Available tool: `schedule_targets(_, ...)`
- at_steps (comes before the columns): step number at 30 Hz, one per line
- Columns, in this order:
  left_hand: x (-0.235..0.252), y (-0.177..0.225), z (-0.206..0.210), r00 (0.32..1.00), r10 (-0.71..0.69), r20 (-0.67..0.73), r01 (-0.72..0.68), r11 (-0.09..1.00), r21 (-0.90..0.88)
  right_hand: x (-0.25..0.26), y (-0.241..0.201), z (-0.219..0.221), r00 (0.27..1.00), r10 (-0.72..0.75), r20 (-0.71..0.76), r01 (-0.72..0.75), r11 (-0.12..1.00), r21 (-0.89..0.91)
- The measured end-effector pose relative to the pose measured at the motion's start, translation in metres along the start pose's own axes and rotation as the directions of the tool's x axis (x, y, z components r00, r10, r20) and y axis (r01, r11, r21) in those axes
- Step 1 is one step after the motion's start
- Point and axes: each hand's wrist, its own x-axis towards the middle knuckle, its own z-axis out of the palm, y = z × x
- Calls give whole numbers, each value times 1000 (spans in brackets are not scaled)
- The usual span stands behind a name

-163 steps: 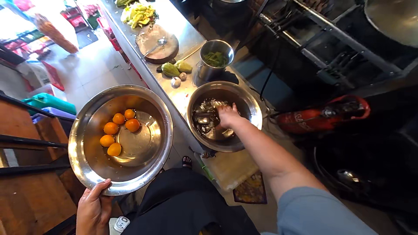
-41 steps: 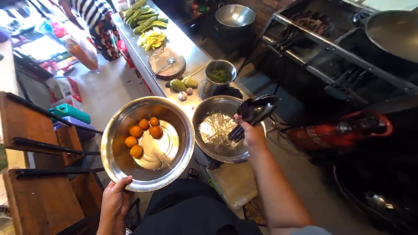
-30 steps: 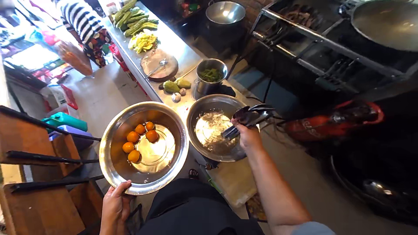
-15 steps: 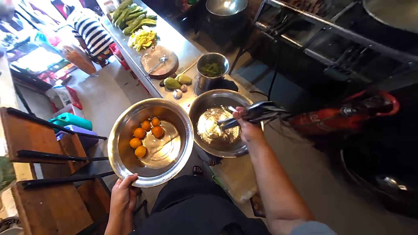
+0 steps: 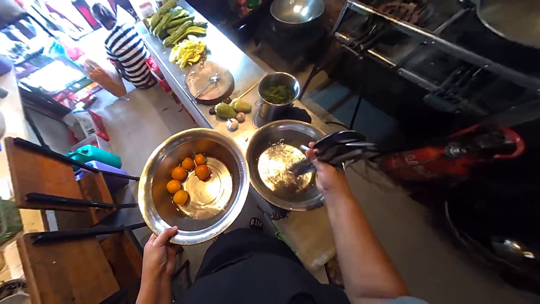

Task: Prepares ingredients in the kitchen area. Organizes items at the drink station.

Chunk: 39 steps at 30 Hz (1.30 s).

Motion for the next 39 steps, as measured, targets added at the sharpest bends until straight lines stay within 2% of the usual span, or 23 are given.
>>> schedule_targets(3, 5, 6, 10, 1000, 16, -14, -16, 1000, 1, 1, -2, 1, 999, 4, 37, -8, 991, 132)
schedule_targets(6, 3, 9, 15, 999, 6, -44, -7, 1000, -13, 1, 0, 1, 1000, 13, -21, -12, 999, 35)
schedule_targets(8, 5, 12, 22, 999, 4, -52, -5, 1000, -27, 8, 4, 1, 999, 10, -41, -7, 998, 63)
schedule_targets(10, 11, 17, 28, 998, 6, -61, -9, 999, -54, 14, 2, 6, 1000, 3, 2, -3, 994, 107)
schedule_targets(12, 17, 21, 25, 998, -7, -65, 3, 998, -62, 12, 0, 15, 999, 2, -34, -1, 999, 38)
schedule_targets(14, 28, 28, 22, 998, -23, -54, 20, 998, -54, 8, -2, 22, 997, -12, -73, 12, 1000, -3)
schedule_targets(17, 59, 51, 27, 1000, -9, -15, 9, 999, -47, 18, -2, 38, 997, -42, -63, 45, 998, 46)
schedule_targets(20, 92, 73, 16, 999, -1, 42, 1, 1000, 2, 7, 0, 64, 959, -21, -282, -12, 994, -113)
schedule_targets(21, 105, 83, 15, 997, 4, 73, -5, 1000, 18, 6, 1, 69, 944, -15, -328, -21, 994, -108)
schedule_targets(24, 145, 115, 21, 985, 25, 173, -34, 998, 46, 10, 1, 86, 924, -26, -382, 20, 1000, -21)
schedule_targets(26, 166, 133, 20, 979, 13, 202, -28, 997, 71, 6, 1, 100, 878, -79, -473, 16, 990, -137)
schedule_targets(28, 187, 150, 20, 973, -8, 233, -16, 995, 100, -6, 3, 114, 834, -100, -543, 7, 985, -170)
schedule_targets(30, 210, 167, 30, 965, -33, 260, 3, 994, 112, -12, 2, 122, 836, -113, -537, 41, 989, -144)
schedule_targets(33, 241, 187, 60, 950, -74, 302, 32, 989, 143, -22, -3, 129, 782, -142, -607, -15, 969, -247)
schedule_targets(37, 282, 213, 121, 921, -85, 381, 19, 985, 174, -15, -4, 129, 784, -148, -603, 16, 976, -219)
schedule_targets(39, 301, 224, 159, 910, -88, 406, 10, 982, 191, -4, -5, 131, 739, -152, -656, -26, 967, -253)
